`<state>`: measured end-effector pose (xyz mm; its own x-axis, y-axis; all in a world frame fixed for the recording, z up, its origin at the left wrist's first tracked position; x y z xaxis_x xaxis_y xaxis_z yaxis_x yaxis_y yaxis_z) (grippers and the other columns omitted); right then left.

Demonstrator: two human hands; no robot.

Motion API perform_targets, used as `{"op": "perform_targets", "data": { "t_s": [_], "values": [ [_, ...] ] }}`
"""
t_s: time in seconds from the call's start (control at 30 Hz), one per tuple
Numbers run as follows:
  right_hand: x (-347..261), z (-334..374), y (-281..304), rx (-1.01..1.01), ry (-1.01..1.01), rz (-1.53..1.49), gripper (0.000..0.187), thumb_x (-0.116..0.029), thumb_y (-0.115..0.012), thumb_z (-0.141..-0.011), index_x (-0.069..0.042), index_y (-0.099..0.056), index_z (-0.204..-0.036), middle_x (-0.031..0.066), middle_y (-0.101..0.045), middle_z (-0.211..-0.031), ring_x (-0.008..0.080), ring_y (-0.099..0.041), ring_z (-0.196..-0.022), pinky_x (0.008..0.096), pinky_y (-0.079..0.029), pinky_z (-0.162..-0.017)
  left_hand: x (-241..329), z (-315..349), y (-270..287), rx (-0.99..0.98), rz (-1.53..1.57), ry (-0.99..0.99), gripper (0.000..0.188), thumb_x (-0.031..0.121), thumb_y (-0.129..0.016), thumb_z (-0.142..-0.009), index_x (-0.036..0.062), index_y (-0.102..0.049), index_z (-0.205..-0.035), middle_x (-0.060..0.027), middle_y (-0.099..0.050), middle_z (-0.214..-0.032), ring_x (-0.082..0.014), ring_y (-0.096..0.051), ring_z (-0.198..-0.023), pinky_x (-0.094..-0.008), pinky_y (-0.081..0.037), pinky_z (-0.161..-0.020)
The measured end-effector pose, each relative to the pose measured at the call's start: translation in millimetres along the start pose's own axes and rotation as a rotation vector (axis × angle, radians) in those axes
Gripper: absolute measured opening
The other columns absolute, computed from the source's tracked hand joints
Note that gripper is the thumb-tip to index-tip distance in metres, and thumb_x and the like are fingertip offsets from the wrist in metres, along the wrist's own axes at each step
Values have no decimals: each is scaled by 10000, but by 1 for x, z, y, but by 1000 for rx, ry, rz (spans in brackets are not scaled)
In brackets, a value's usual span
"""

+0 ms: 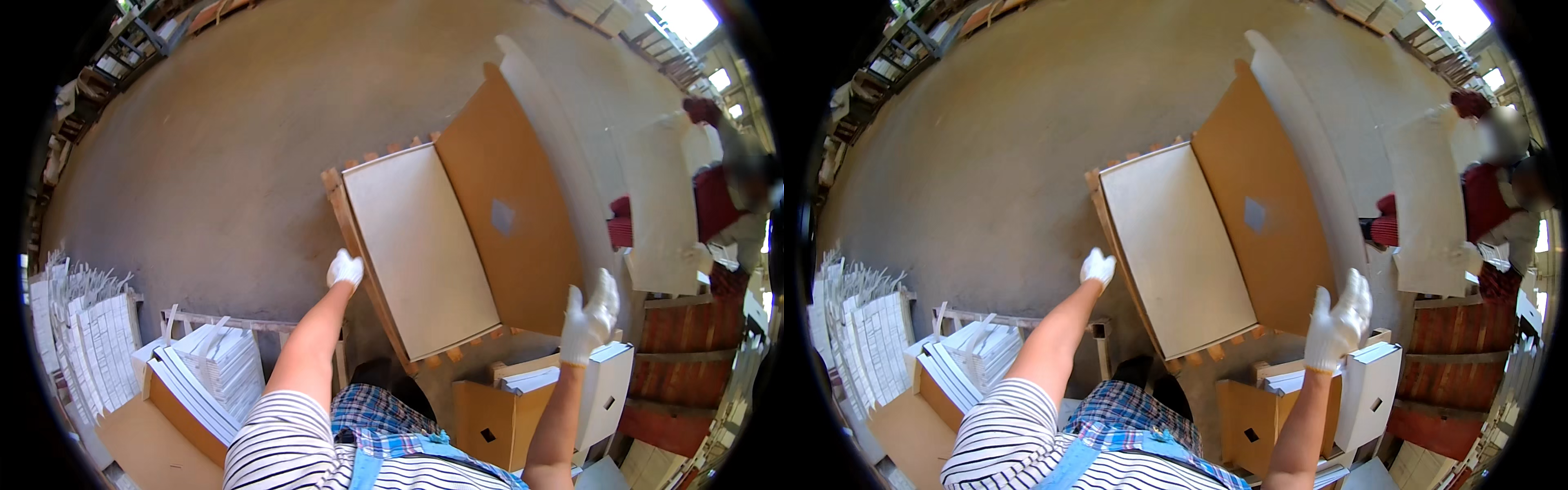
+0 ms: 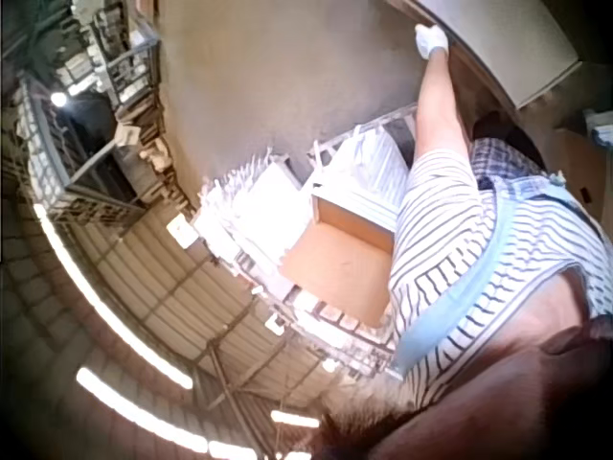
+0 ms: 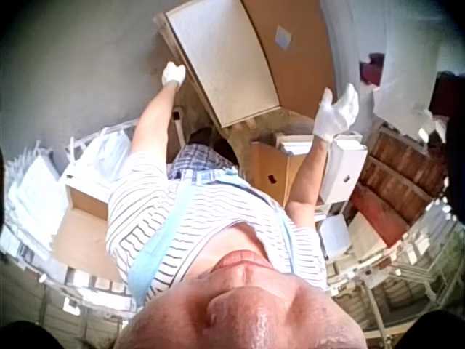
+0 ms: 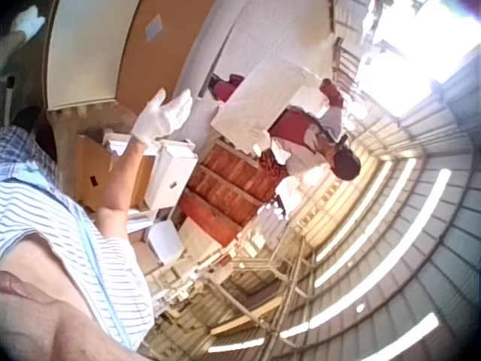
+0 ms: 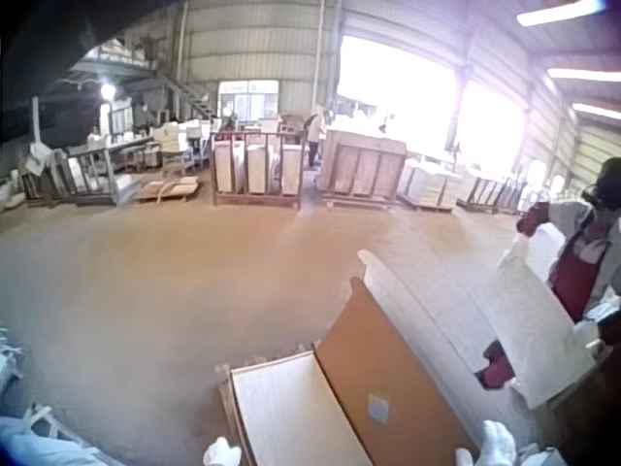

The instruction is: The person packs white furniture panels into cardboard boxes. They place a panel into a box, cover it with a plastic sheet, and then close the box flaps. This process is repeated for multiple panels in a warehouse setting.

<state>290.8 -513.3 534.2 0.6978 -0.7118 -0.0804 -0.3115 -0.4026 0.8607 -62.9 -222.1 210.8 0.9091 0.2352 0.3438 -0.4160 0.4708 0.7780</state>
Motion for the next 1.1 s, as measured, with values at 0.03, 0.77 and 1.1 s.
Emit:
{"op": "perform_targets", "data": {
  "t_s": [0.03, 0.77, 1.1],
  "values": [
    [21, 4, -12, -87, -74, -34, 530, -193, -735, -832, -67, -579, -1323, 194, -622, -1247, 355, -593, -1151, 430, -469, -985, -18, 10, -6, -25, -26, -35, 442, 344, -587, -838, 14, -594, -1132, -282, -640, -1178, -434, -624, -1098, -503, -500, -929],
    [-152, 214, -104, -756, 520, -118, 103, -111, -571, -872, -59, -578, -961, 145, -669, -834, 338, -697, -706, 412, -575, -608, 46, 159, -39, -545, 1082, -105, 515, 456, -666, -905, 34, -623, -1197, -71, -697, -990, -186, -645, -849, -323, -520, -745],
    [-187, 274, -195, -1185, 299, -549, 420, -360, -652, -885, -48, -619, -1164, 217, -635, -1127, 376, -610, -1059, 475, -484, -930, -27, 28, -84, -287, 957, 189, 340, 190, -729, -844, -53, -663, -1073, -94, -683, -992, -183, -625, -862, -357, -523, -767]
  ]
}}
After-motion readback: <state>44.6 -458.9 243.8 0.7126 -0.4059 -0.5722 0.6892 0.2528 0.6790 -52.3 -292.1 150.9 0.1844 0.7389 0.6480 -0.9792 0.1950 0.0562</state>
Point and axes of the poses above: each hand's wrist, its own z-axis away from the middle knuckle, its own y-axis out of the back of the hand, x = y × z, the point moved 6 cm from there along -z, towards the middle knuckle
